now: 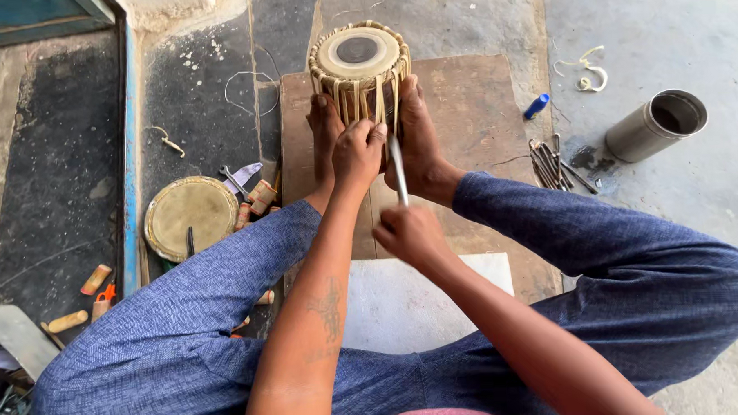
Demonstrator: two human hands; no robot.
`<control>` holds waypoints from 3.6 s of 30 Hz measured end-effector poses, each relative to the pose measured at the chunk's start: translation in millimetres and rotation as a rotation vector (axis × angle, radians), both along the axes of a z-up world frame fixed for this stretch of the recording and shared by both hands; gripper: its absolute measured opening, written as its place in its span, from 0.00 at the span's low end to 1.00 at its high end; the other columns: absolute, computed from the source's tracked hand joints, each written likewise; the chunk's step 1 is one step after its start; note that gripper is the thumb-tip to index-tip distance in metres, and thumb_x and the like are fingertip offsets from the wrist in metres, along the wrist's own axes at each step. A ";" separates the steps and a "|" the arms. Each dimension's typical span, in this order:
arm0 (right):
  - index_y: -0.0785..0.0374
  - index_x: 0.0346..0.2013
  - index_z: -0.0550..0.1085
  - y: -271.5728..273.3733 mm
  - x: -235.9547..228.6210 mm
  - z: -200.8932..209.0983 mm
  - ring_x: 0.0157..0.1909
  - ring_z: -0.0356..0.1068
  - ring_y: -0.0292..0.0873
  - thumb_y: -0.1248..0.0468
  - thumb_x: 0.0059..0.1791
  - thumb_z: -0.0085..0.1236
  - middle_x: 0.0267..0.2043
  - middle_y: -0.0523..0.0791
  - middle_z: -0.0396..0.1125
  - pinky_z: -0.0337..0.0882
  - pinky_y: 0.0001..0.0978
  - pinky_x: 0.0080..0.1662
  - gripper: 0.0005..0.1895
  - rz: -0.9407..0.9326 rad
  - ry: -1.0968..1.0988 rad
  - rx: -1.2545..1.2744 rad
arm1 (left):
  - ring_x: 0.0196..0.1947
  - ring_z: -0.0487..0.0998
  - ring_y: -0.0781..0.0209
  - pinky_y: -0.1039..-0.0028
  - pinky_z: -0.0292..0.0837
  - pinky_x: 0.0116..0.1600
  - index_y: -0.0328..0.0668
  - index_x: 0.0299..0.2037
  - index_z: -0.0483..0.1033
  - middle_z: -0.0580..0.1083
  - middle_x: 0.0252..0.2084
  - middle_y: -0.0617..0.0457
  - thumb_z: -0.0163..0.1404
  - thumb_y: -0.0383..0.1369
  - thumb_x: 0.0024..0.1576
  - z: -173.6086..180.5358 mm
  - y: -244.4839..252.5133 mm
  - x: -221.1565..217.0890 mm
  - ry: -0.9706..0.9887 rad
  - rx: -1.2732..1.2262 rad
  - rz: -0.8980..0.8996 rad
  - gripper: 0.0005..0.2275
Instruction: The person pulls leather straps on a small drum and uses a metal tool to adjust the placement and tension of the drumhead components while sitting on the floor.
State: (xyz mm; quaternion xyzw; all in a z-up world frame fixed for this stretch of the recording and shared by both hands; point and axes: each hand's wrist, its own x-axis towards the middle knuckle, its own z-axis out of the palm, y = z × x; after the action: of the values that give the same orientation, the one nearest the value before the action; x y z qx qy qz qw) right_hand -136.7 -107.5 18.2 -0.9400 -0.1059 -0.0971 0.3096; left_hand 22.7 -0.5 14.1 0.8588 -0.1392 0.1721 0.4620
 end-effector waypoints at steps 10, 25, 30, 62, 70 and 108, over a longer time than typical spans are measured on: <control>0.68 0.26 0.72 18.6 16.6 -28.2 0.24 0.67 0.49 0.62 0.44 0.59 0.22 0.54 0.66 0.68 0.42 0.33 0.10 -0.001 0.270 0.361 | 0.41 0.77 0.37 0.53 0.72 0.45 0.37 0.35 0.77 0.78 0.39 0.41 0.51 0.40 0.62 7.2 7.7 -7.3 -0.010 0.007 0.116 0.12; 0.68 0.25 0.71 12.0 -4.3 -5.1 0.23 0.60 0.40 0.56 0.49 0.58 0.19 0.51 0.62 0.67 0.41 0.31 0.17 0.090 0.298 0.389 | 0.14 0.70 0.62 0.71 0.63 0.19 0.40 0.29 0.70 0.71 0.20 0.52 0.44 0.37 0.64 -69.2 -29.9 80.4 0.604 -0.871 -0.136 0.13; 0.69 0.23 0.68 -2.9 15.8 10.2 0.23 0.58 0.37 0.59 0.46 0.59 0.18 0.50 0.59 0.64 0.40 0.30 0.16 0.023 0.298 0.431 | 0.16 0.65 0.64 0.72 0.60 0.22 0.43 0.35 0.68 0.65 0.19 0.55 0.51 0.44 0.61 -36.4 -22.1 73.1 0.561 -0.813 -0.199 0.13; 0.66 0.19 0.67 -21.7 65.2 -40.6 0.22 0.61 0.49 0.61 0.44 0.62 0.18 0.51 0.62 0.64 0.44 0.32 0.16 0.172 0.261 0.057 | 0.20 0.60 0.74 0.81 0.57 0.24 0.48 0.36 0.70 0.62 0.24 0.63 0.43 0.45 0.67 -79.8 -15.1 100.3 0.499 -0.951 -0.201 0.13; 0.63 0.20 0.62 -35.9 53.7 -32.4 0.25 0.53 0.31 0.63 0.48 0.59 0.20 0.37 0.53 0.56 0.31 0.27 0.17 0.062 0.438 0.639 | 0.20 0.66 0.67 0.76 0.63 0.27 0.46 0.36 0.69 0.65 0.23 0.57 0.41 0.46 0.67 -74.3 -16.3 68.8 0.472 -0.798 -0.211 0.14; 0.59 0.22 0.76 19.2 22.0 -21.6 0.32 0.70 0.59 0.60 0.40 0.59 0.27 0.50 0.71 0.67 0.49 0.31 0.06 -0.085 -0.248 -0.126 | 0.35 0.75 0.40 0.56 0.68 0.40 0.33 0.31 0.71 0.74 0.32 0.41 0.52 0.40 0.64 9.2 1.2 -11.9 -0.018 -0.001 -0.012 0.16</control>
State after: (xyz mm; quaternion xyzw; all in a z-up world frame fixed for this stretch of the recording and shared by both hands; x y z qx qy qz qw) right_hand -114.7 -88.2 -3.4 -0.9419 -0.1092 -0.2188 0.2303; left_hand 10.7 0.8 23.3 0.8561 -0.1483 0.1770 0.4624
